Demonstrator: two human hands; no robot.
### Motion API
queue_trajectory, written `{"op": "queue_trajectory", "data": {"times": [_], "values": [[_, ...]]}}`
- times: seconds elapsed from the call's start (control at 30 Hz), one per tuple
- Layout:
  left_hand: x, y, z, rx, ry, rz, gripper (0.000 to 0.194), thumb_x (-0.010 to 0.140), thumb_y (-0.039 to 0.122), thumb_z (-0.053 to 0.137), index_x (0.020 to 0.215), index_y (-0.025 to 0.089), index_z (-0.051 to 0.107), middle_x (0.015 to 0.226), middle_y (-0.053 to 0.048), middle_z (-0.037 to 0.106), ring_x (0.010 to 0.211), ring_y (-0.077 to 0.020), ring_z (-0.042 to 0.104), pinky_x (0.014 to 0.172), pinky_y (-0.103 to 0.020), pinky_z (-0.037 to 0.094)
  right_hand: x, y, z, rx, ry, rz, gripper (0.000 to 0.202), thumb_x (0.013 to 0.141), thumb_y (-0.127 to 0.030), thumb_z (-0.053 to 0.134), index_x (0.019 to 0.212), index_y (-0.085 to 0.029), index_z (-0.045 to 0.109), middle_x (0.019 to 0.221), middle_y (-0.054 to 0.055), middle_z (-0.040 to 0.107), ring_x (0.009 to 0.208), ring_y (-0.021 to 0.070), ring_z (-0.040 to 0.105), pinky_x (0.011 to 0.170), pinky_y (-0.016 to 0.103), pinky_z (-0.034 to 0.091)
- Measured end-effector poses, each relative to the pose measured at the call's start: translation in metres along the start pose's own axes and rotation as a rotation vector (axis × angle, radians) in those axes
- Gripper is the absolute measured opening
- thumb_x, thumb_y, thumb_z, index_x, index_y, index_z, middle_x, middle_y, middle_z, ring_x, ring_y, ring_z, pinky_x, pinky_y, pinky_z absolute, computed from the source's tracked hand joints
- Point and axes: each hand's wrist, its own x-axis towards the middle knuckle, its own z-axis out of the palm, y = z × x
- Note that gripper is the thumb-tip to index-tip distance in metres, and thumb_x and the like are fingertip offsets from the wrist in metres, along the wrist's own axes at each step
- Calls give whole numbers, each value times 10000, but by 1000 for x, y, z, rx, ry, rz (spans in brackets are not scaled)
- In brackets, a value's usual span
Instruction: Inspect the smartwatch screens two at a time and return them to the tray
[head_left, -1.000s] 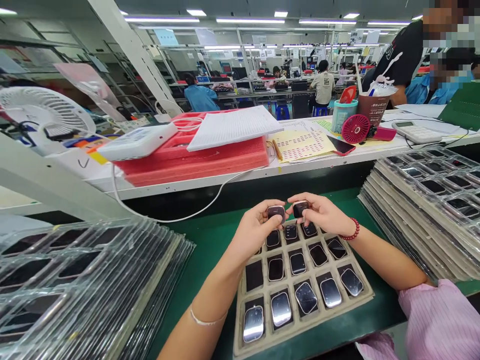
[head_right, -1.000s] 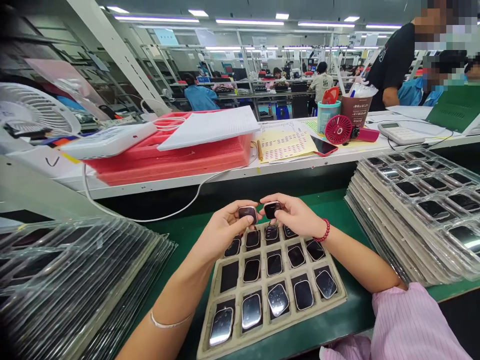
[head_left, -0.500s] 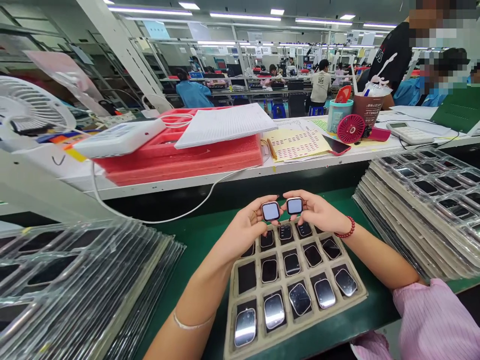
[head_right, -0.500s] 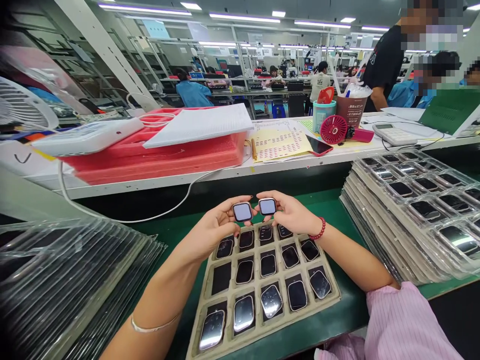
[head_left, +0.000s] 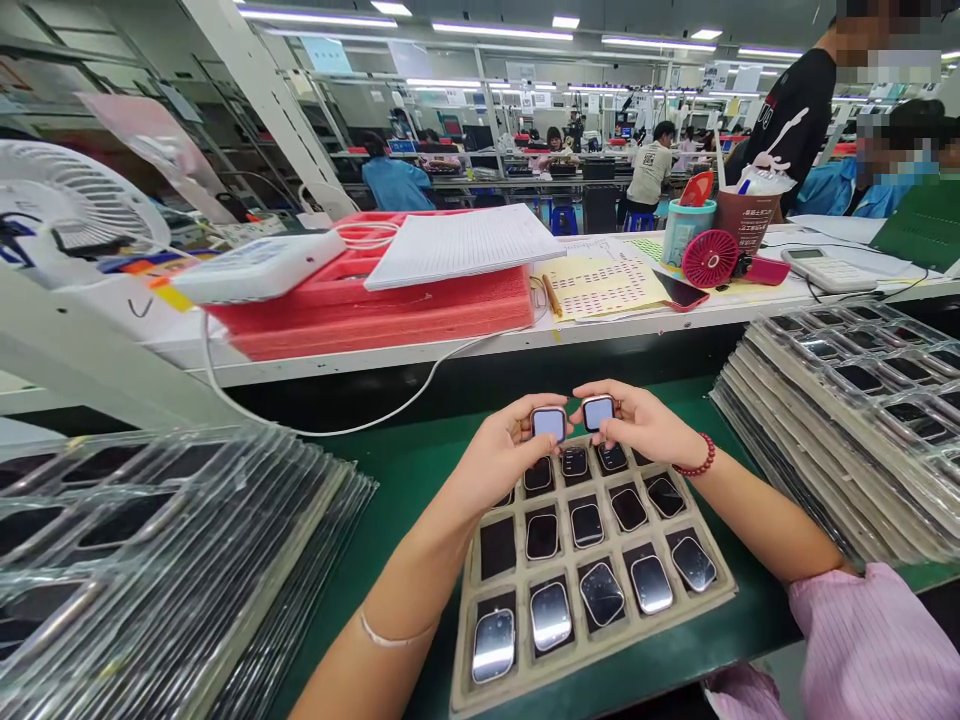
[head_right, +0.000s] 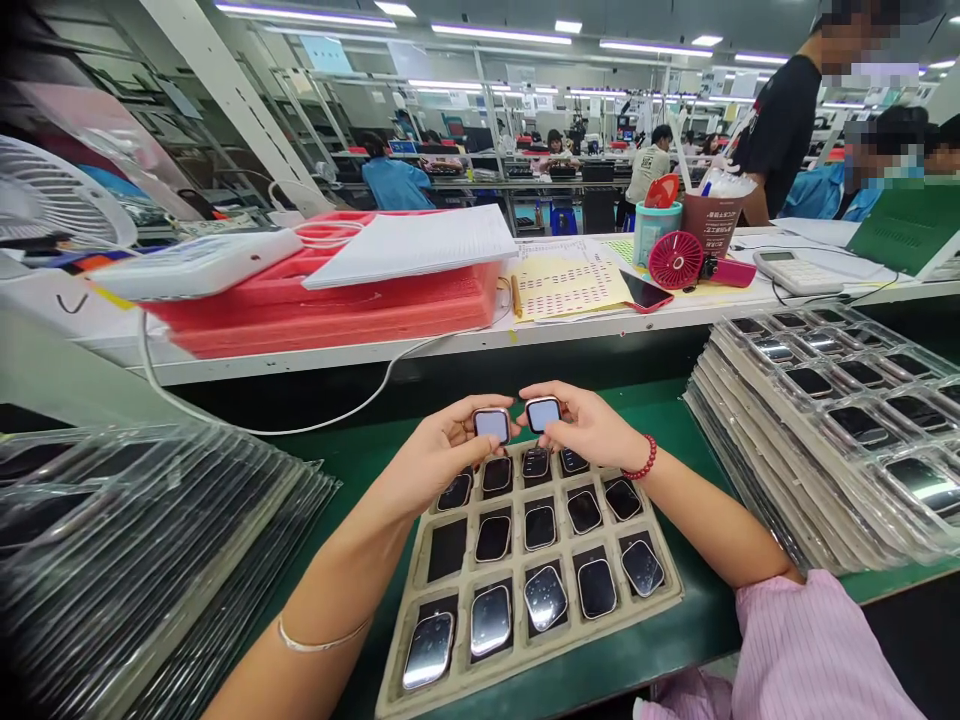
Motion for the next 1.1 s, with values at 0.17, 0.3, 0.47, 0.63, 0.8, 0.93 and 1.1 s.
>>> {"op": "queue_trajectory", "data": {"times": [0.17, 0.3, 0.47, 0.63, 0.8, 0.93, 1.1], "values": [[-1, 3, -1, 41, 31, 18, 490, 709, 227, 718, 1183, 167, 607, 1088, -94, 720, 960, -231, 687, 825, -338, 537, -1, 0, 1, -63, 34, -51, 493, 791, -111, 582, 1277, -171, 530, 1120, 82, 653, 820, 121, 648, 709, 245, 553], [-2, 4, -1, 17, 13, 43, 526, 719, 221, 726, 1221, 165, 581, 1067, -94, 726, 1073, -257, 669, 894, -358, 514, -2, -2, 1, -55, 16, -55, 525, 786, -111, 594, 1300, -173, 506, 1150, 100, 663, 925, 151, 655, 730, 254, 551], [-2, 3, -1, -5, 3, 24, 475, 729, 258, 733, 1175, 161, 600, 1002, -85, 723, 993, -244, 681, 802, -337, 535, -3, -2, 1, -27, 16, -10, 472, 805, -121, 558, 1273, -175, 529, 1081, 78, 674, 738, 109, 649, 645, 237, 545], [-2, 4, 0, 29, 18, 33, 506, 717, 221, 728, 1202, 164, 596, 1045, -91, 716, 967, -225, 679, 830, -336, 532, -3, -4, 0, -61, 7, -32, 518, 793, -112, 584, 1302, -169, 511, 1141, 96, 672, 831, 131, 659, 720, 260, 559], [-2, 3, 1, 53, 31, 36, 484, 732, 221, 706, 1198, 160, 590, 1019, -87, 715, 965, -221, 672, 830, -334, 535, -3, -4, -2, -79, 10, -32, 498, 792, -97, 535, 1284, -171, 534, 1107, 82, 662, 766, 117, 652, 706, 264, 564], [-2, 2, 0, 56, 6, 50, 492, 727, 244, 741, 1189, 162, 593, 1052, -93, 721, 975, -226, 679, 837, -332, 536, -2, -3, -2, -77, -27, -58, 516, 787, -101, 563, 1296, -175, 523, 1134, 85, 658, 875, 140, 654, 765, 275, 566], [-1, 1, 0, 35, 43, 53, 379, 736, 290, 744, 1076, 163, 634, 916, -64, 716, 909, -234, 687, 751, -323, 550, -1, -3, -2, -55, -24, -17, 458, 815, -125, 516, 1272, -158, 532, 1063, 76, 671, 748, 111, 628, 659, 239, 550]]}}
